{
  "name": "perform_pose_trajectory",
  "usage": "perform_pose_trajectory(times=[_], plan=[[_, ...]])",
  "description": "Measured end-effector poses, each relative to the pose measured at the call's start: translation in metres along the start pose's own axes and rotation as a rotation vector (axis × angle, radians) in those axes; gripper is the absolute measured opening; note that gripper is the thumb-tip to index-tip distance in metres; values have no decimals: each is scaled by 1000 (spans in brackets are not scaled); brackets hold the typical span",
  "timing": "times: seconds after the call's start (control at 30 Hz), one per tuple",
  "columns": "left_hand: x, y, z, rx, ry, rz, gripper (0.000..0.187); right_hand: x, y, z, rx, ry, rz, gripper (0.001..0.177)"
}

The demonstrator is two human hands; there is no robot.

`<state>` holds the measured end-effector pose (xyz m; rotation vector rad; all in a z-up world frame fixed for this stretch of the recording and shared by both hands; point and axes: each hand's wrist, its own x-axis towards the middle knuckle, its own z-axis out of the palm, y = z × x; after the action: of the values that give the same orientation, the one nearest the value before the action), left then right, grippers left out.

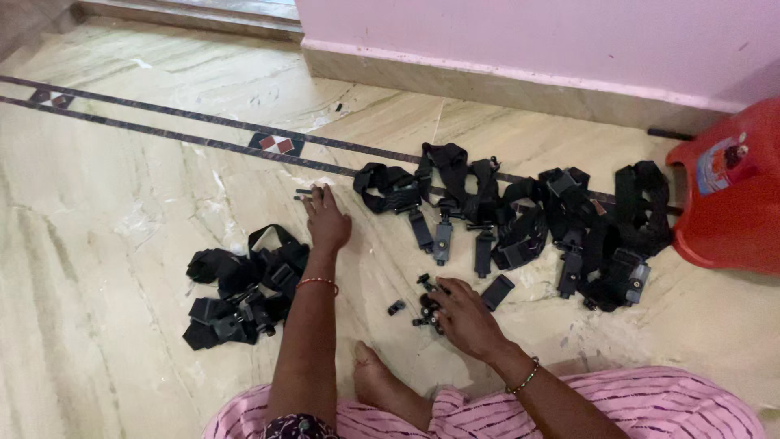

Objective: The person sits on the floor and assembles black straps by attaching small metal hardware pieces to them. They pick up straps and hardware, connect the parts by hand, and place the completed units into a growing pile.

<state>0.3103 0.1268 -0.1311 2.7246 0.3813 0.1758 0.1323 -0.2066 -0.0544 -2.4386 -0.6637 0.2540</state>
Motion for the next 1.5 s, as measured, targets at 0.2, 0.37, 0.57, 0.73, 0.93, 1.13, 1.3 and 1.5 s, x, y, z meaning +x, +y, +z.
perform_pose_trajectory(times=[0.2,0.37,0.57,0.73,0.93,1.13,1.3,1.5], plan=[[3,-6,-12,3,-29,14,70,1,-6,-3,-11,-105,-3,73],[-26,-1,7,-16,130,122,58,2,-6,-2,-16,-174,-12,75],[-57,25,6,-3,126,153,41,-8,-2,-1,10,-83,-109,61],[-99,47,-3,29,183,306,35,-7,1,3,16,4,-103,45],[-149,88,4,-95,188,369,31,-10,14,6,-32,251,-153,29],[-184,113,11,-184,91,496,27,-17,28,-16,-186,438,226,26],[-201,117,28,-180,29,469,32,-34,41,-15,-213,314,357,33],[-214,113,37,-205,-9,459,42,-36,62,8,-198,249,364,17]])
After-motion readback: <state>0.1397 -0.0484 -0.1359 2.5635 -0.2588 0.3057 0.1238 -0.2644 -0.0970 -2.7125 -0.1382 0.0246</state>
